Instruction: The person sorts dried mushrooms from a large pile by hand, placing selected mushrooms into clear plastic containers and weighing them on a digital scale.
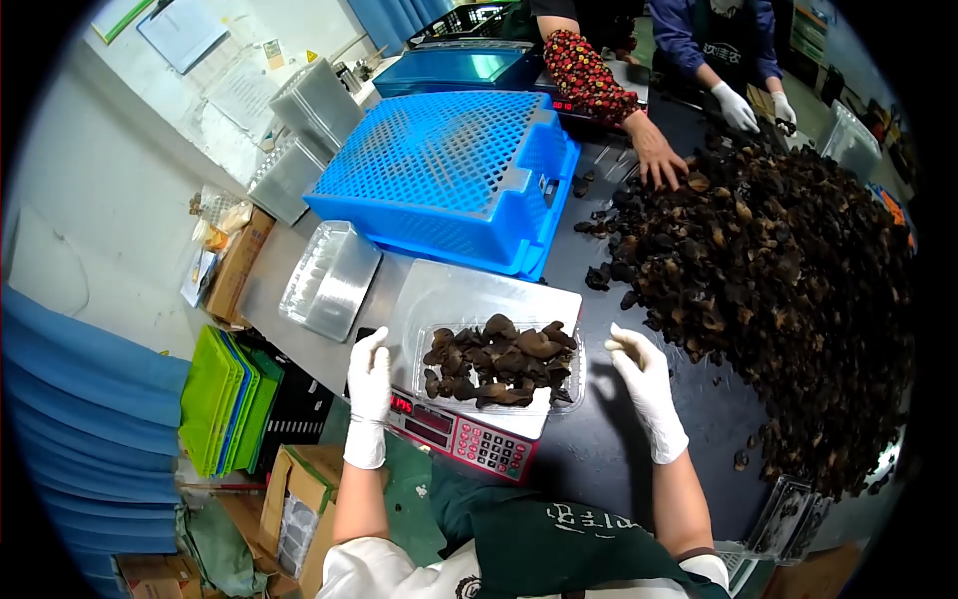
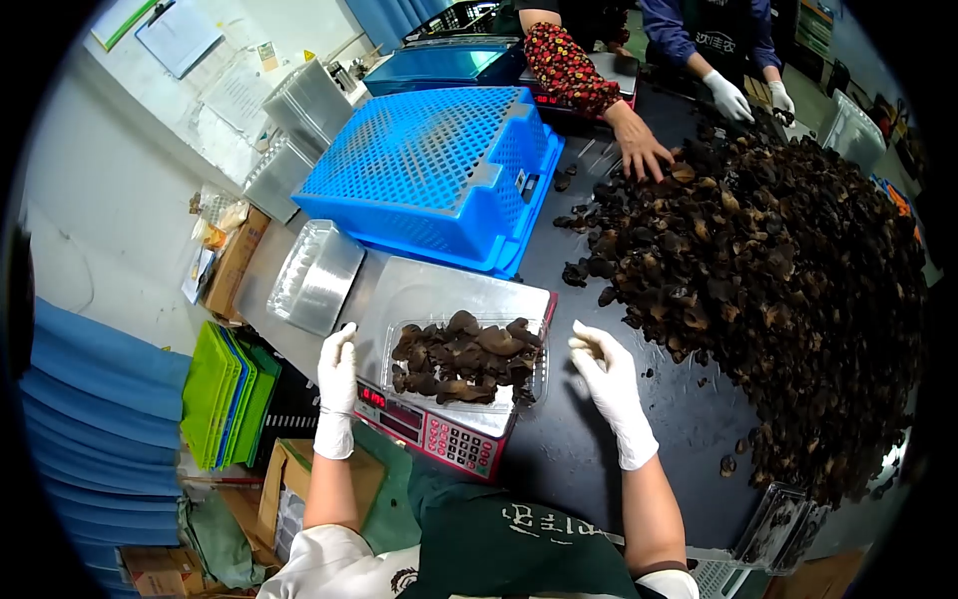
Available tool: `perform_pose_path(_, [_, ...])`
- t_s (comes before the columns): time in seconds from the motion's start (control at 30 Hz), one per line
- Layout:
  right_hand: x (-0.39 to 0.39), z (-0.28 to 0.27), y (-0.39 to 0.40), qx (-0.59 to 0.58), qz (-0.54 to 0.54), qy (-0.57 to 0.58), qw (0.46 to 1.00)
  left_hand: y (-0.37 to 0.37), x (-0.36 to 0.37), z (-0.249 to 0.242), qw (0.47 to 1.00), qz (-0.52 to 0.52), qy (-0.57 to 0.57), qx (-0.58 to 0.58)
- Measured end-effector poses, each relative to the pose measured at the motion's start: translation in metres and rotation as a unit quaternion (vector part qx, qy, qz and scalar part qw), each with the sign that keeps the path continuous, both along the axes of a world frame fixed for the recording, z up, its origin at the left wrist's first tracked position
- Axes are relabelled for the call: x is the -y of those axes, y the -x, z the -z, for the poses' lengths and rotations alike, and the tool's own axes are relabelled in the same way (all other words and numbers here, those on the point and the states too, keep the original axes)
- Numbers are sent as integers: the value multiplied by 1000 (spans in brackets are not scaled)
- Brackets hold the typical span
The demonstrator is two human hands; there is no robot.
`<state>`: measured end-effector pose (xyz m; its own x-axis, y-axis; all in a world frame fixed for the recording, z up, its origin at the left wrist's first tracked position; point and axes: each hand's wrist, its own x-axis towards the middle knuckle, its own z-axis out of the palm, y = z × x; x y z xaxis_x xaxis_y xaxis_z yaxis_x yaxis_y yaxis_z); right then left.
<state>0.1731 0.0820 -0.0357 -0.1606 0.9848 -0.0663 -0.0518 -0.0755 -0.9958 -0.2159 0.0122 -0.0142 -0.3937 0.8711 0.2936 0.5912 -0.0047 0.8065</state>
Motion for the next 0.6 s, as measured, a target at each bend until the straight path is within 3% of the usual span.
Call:
perform_pose_path(0.03, [6,-4,-3,-2,4,72,997,9,2,4,1000,-21,9,18])
perform_pose_path(0.13, [18,14,-7,23,-16,89,996,20,11,12,992,-41,72,91])
perform_pose_path(0.27, [32,18,4,26,-68,118,990,8,17,18,988,3,151,-34])
perform_pose_path(0.43, [41,3,27,14,-131,141,981,-12,11,26,972,35,196,123])
perform_pose_path(0.6, [24,1,36,35,-58,72,995,-19,-12,15,958,31,176,226])
